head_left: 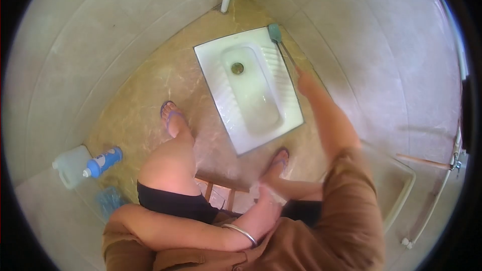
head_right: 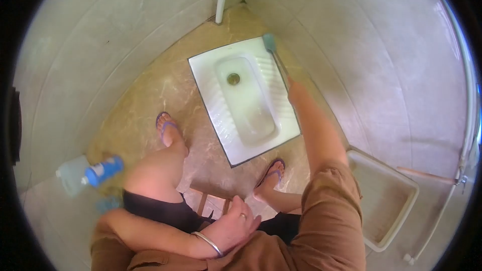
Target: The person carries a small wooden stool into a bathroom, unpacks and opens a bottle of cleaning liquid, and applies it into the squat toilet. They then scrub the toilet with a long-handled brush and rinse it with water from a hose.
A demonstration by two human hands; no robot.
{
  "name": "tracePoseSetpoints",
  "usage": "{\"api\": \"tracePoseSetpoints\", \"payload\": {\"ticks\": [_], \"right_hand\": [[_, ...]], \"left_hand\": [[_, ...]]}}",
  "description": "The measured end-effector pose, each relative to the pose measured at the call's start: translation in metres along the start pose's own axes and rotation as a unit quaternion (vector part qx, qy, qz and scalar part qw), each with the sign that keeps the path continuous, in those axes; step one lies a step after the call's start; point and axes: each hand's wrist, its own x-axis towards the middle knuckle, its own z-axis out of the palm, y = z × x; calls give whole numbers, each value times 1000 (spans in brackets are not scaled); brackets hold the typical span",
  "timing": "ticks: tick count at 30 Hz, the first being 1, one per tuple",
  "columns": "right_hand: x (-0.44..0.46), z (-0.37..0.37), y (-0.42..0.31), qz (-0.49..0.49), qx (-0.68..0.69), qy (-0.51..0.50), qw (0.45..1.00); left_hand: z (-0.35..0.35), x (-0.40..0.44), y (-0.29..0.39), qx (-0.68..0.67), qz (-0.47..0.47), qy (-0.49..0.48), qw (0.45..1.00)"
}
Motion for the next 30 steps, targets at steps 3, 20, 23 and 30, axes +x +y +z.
{"api": "tracePoseSetpoints", "payload": {"ticks": [3, 20, 23, 30], "right_hand": [[-54, 12, 55, -19, -6, -19, 1000], [-230, 111, 188, 245, 159, -97, 951], [-163, 100, 137, -96, -335, -241, 906], [-39, -15, -91, 52, 202, -70, 976]], "left_hand": [[-16, -9, -4, -4, 11, 131, 991], [-50, -40, -9, -114, 74, 160, 978], [-56, -39, -17, -92, 48, 160, 982], [-55, -32, -17, -65, 22, 165, 984]]}}
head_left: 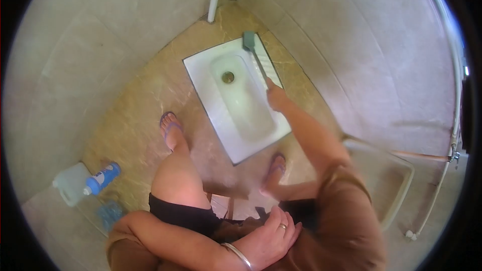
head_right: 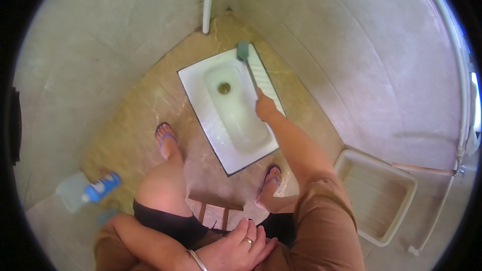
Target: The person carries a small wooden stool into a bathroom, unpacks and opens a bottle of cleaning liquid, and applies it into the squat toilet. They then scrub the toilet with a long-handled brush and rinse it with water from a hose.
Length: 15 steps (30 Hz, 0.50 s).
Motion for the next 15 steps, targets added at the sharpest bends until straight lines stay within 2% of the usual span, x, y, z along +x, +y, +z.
{"api": "tracePoseSetpoints", "payload": {"ticks": [2, 5, 7, 10, 11, 12, 14, 15], "right_hand": [[20, 5, -13, -14, -29, 0, 999], [38, 24, 62, -79, -96, 106, 987], [43, 32, 110, 57, 5, 74, 996], [7, 19, 58, 98, -76, 60, 990], [-7, 13, 25, 64, -76, 24, 995], [9, 37, 41, -40, -108, 53, 992], [8, 26, 19, -127, -132, 0, 983], [18, 18, 18, -123, -143, 0, 982]], "left_hand": [[-1, -1, -2, 15, -13, -8, 1000], [2, -8, -1, -8, -27, 5, 1000], [3, -11, -1, -6, -37, 21, 999], [-3, -15, 1, 14, -22, 23, 999], [-3, -15, 2, 22, -10, 20, 1000], [-3, -14, 1, 30, 1, 18, 999], [0, -17, 4, 29, -6, 19, 999], [2, -19, 7, 25, -11, 19, 999]]}}
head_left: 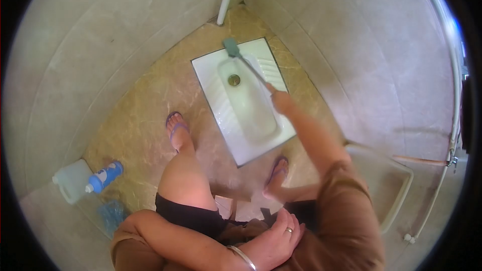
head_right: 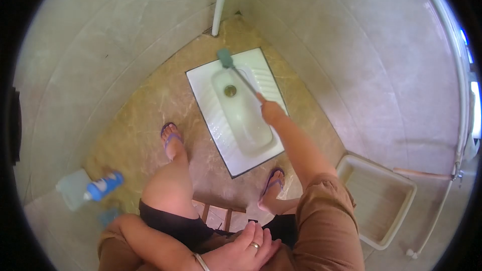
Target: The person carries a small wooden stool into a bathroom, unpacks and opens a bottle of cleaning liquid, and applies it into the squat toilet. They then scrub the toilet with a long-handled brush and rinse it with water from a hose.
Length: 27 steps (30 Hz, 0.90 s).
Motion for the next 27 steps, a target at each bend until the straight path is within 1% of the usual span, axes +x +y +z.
{"api": "tracePoseSetpoints", "payload": {"ticks": [1, 2, 3, 5, 6, 8, 9, 11, 12, 14, 16, 18, 20, 22, 23, 25, 27], "right_hand": [[10, -7, 9, 3, -10, -2, 1000], [17, -14, 16, 27, -18, 32, 999], [26, -15, 27, 69, 1, 49, 996], [39, -9, 44, 156, 42, 81, 983], [32, -12, 38, 112, -18, 82, 990], [11, -21, 19, 24, -136, 82, 987], [24, -13, 47, 32, -116, 102, 987], [28, -22, 83, 87, -57, 80, 991], [28, -29, 90, 114, -39, 72, 990], [30, -23, 90, 148, -31, 87, 985], [17, -15, 55, 100, -89, 108, 985], [18, -12, 48, 69, -101, 129, 984], [25, -12, 68, 83, -43, 106, 990], [22, -9, 38, 114, -99, -42, 988], [22, -13, 18, 127, -128, -112, 977], [-12, 0, -16, 80, -82, -77, 990], [-29, -7, -34, -3, -97, -81, 992]], "left_hand": [[5, -4, 1, 0, 5, 12, 1000], [11, -8, -1, 3, 8, 25, 1000], [15, -10, -4, 9, 11, 38, 999], [0, -11, -7, 14, -27, 11, 999], [-5, -11, -9, 13, -46, -4, 999], [11, -16, -12, 25, -20, 42, 999], [17, -19, -13, 26, -8, 65, 998], [13, -21, -15, 11, 2, 58, 998], [11, -21, -16, 9, 6, 58, 998], [12, -22, -14, -1, -6, 64, 998], [13, -22, -15, 1, -12, 63, 998], [14, -24, -14, 4, -7, 54, 999], [16, -22, -11, 3, -8, 52, 999], [10, -16, -10, -5, -11, 41, 999], [-1, -15, -11, -10, -16, 32, 999], [-5, -11, -12, -9, -25, 28, 999], [0, -10, -6, -11, -29, 34, 999]]}}
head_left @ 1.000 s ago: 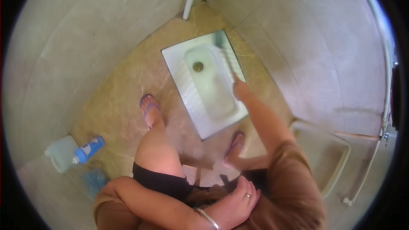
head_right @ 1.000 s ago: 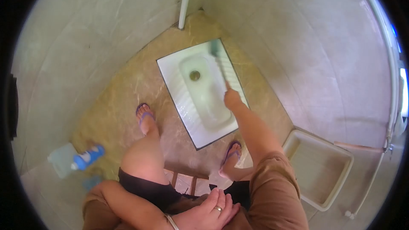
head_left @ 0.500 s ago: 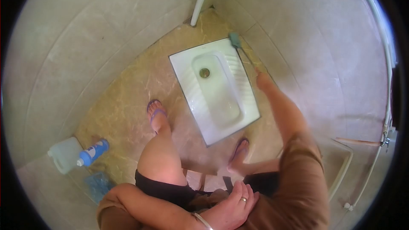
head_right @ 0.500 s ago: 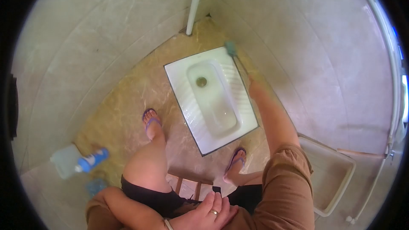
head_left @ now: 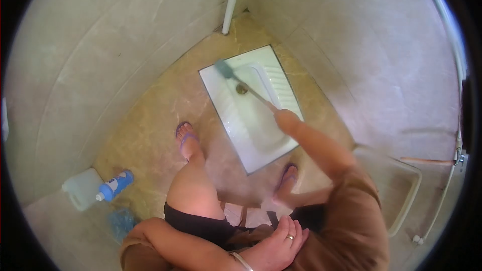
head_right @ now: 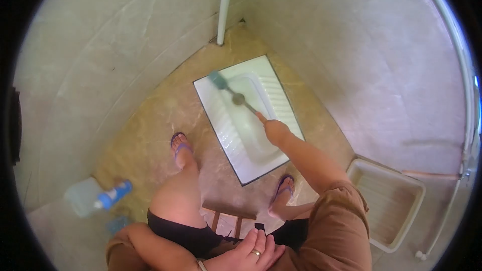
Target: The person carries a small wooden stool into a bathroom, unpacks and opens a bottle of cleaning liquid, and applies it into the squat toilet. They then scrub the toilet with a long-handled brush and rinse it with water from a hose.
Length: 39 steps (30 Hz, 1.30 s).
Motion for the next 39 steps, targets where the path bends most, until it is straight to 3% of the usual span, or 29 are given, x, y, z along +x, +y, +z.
{"api": "tracePoseSetpoints", "payload": {"ticks": [1, 4, 7, 10, 16, 19, 22, 26, 30, 33, 35, 39], "right_hand": [[-8, -2, -6, -40, -9, 0, 999], [11, 4, 1, 4, 88, 61, 994], [11, 28, -20, -3, 52, 26, 998], [-5, 23, -29, -129, -38, 19, 991], [32, 14, -8, 88, 138, 102, 981], [10, 13, -30, -37, 26, 8, 999], [14, -15, -37, -37, 3, -13, 999], [34, 16, -43, -17, 115, 77, 990], [-37, 34, -29, -74, 48, -38, 995], [-111, 57, 11, -47, -2, -146, 988], [-166, 33, 15, -68, -40, -248, 965], [-195, 56, 43, -45, -52, -236, 969]], "left_hand": [[0, 1, 2, -7, 3, -2, 1000], [-5, 3, -2, 7, 17, -7, 1000], [-19, 6, -9, 70, 27, -19, 997], [-18, 12, -8, 94, 23, -28, 995], [11, 2, 0, 2, 51, 15, 999], [11, 1, 0, 26, 34, 29, 999], [8, -1, 0, 17, 37, 22, 999], [-18, -3, -10, 89, 21, 9, 996], [-22, -18, -21, 156, 27, 48, 986], [-11, -23, -8, 90, 18, 61, 994], [-7, -25, 2, 55, 27, 61, 996], [2, -24, 13, 16, 53, 62, 997]]}}
